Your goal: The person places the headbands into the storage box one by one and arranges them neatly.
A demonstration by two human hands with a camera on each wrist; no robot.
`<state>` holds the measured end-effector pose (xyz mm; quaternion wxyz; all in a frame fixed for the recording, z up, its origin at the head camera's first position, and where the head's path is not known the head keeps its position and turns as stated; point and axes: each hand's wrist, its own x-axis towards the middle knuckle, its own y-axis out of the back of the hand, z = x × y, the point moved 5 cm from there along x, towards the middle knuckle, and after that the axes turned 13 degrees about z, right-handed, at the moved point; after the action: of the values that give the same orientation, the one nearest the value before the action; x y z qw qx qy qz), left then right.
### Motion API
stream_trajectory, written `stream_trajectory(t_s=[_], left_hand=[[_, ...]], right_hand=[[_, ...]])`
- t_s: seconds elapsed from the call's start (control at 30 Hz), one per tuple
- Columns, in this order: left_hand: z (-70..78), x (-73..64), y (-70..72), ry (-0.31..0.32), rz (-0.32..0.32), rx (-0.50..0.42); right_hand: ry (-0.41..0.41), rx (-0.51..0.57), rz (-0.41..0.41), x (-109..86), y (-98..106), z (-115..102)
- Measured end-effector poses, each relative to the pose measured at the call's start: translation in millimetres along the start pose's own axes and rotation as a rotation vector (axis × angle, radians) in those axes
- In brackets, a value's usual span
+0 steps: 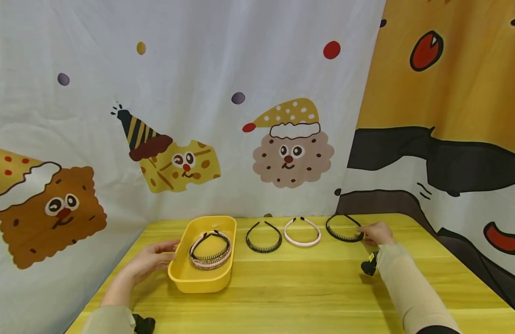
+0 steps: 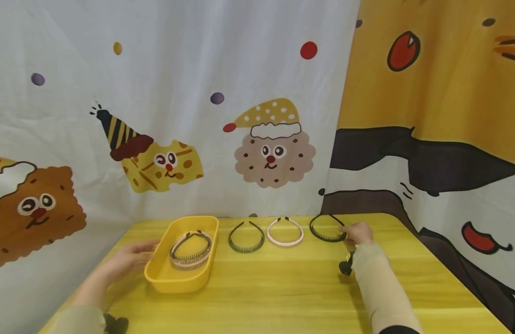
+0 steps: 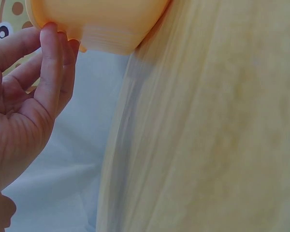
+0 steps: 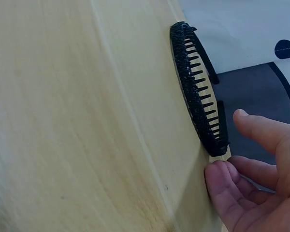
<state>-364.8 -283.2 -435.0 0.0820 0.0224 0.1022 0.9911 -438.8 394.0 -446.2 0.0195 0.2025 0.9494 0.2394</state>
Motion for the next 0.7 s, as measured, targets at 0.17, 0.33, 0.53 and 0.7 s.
stream_trajectory(t_s=[0.17,0.33,0.53,0.7], left_hand=[[0.2,-0.5,1.1,-0.006,-0.003,0.0],[0.6,-1.3,1.5,0.018,0.015,0.01],[2.8,-1.4,0.4,0.023,0.02,0.015],[2.6,-1.4,-0.1,0.026,0.021,0.011]], right_hand=[[0.039,-0.109,0.021,-0.3,-1,-5],[0.106,-0.227,0.053,-1.9,-2,-11],[0.153,-0.292,0.099,-2.2,-6,-13],[0.169,-0.336,0.119,3.4,-10,-8]])
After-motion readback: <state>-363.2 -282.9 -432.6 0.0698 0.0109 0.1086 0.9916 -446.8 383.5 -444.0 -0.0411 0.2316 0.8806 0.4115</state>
